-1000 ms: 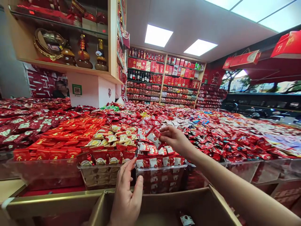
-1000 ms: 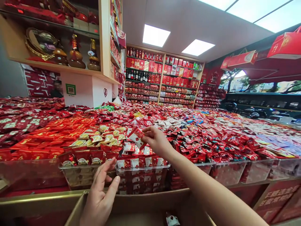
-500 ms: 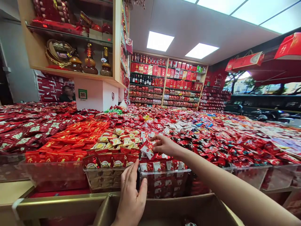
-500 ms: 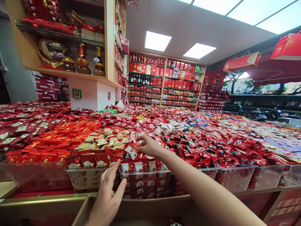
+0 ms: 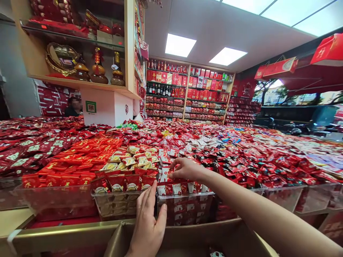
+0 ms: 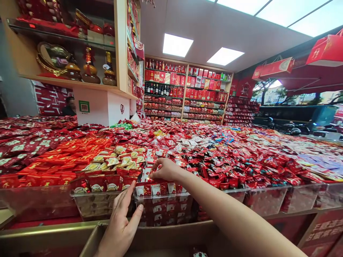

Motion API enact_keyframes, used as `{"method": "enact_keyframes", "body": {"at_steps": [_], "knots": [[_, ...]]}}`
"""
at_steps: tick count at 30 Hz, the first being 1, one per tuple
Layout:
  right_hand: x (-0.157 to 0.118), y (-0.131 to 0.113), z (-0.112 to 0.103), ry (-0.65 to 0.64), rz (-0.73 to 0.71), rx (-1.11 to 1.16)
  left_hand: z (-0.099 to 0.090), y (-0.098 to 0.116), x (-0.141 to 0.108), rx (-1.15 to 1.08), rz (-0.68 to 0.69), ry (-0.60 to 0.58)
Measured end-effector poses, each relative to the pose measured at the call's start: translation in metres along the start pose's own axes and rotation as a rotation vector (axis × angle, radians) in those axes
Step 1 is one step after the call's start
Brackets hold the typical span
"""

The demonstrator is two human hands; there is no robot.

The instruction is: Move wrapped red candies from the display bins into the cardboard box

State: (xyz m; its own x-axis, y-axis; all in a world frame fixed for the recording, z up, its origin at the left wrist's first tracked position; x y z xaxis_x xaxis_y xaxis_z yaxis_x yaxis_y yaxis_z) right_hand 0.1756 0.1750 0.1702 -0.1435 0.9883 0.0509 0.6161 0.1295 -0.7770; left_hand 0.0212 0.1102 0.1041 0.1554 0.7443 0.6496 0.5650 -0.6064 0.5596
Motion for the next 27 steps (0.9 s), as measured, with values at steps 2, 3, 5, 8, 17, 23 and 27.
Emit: {"method": "enact_keyframes", "body": {"at_steps": [2, 3, 5, 8, 17, 23, 27], "knots": [[0.001, 0.001, 0.001, -0.021, -0.028, -0.089, 0.0, 0.0, 0.0, -0.003, 0.003, 0.003], [0.001, 0.0, 0.001, -0.031, -0.043, -0.141, 0.0, 0.0, 0.0, -0.006, 0.005, 0.006], [-0.001, -0.003, 0.0, -0.04, -0.064, -0.217, -0.001, -0.001, 0.0, -0.01, 0.01, 0.009], [-0.004, -0.01, -0.003, -0.044, -0.074, -0.29, -0.001, -0.001, 0.0, -0.01, 0.017, 0.005], [0.0, -0.01, -0.001, -0.03, 0.002, -0.281, 0.002, -0.003, 0.001, -0.03, 0.026, -0.005], [0.002, -0.01, -0.002, -0.024, 0.047, -0.205, 0.002, -0.003, 0.002, -0.034, 0.02, -0.005], [0.002, -0.006, -0.002, -0.043, 0.06, -0.179, 0.001, -0.003, 0.002, -0.039, 0.018, -0.004]]}}
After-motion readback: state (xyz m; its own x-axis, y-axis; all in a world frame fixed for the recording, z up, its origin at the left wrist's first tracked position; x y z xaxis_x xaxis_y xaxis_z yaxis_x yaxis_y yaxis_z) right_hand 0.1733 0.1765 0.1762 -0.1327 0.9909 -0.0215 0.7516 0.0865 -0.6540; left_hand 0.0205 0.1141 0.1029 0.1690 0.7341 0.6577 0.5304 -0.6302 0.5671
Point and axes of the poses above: each hand's wrist, its own x-axis towards the middle knuckle, its own z-axis out of the palm, y = z × x, the point moved 5 cm from there along x, towards the middle knuckle, and after that the axes turned 4 degrees about x, right-handed, at the moved point
